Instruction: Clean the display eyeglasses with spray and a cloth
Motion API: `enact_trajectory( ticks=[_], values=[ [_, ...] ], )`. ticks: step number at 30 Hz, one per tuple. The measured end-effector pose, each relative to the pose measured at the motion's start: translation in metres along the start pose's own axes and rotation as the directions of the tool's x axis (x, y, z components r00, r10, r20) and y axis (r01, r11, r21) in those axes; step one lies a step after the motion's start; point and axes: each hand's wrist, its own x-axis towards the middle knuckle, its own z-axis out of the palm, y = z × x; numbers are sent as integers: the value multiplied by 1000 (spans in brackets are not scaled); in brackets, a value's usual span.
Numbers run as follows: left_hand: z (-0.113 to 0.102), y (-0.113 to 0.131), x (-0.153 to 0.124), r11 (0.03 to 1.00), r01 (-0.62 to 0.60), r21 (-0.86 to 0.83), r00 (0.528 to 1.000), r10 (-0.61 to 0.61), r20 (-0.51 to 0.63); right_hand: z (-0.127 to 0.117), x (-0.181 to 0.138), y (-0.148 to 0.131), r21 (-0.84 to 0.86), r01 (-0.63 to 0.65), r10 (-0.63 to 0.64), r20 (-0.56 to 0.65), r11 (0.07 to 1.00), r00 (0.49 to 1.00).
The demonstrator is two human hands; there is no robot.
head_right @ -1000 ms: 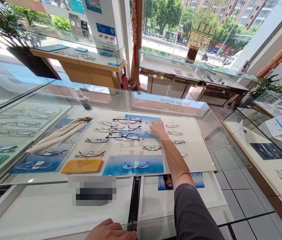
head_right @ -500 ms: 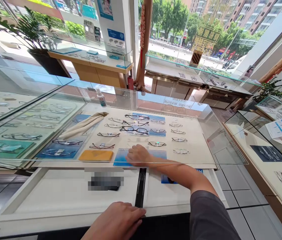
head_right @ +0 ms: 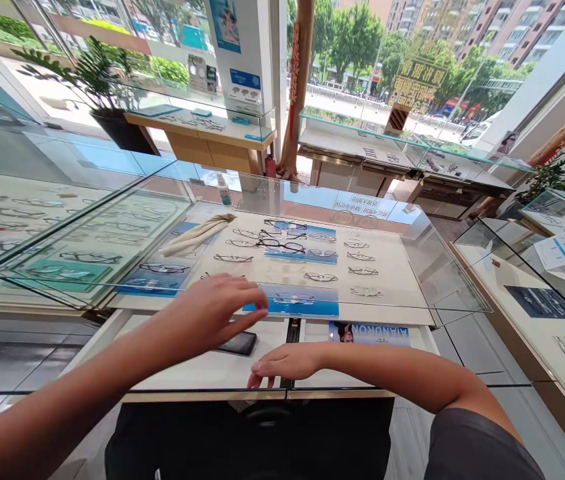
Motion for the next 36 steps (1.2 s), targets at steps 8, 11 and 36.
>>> enact_trajectory(
  ticks=[8,11,36],
  values=[
    [-22,-67,120,977,27,210,997,-11,-78,17,-18,-26,-259,110,-101,45,960,994],
    [-13,-82,149,964,-10,264,999,21,-40,18,-19,-29,-327,118,-110,42,937,993],
    [-32,-90,140,977,14,211,1000,-19,21,26,-20,-27,-367,77,-82,2,927,997]
  ],
)
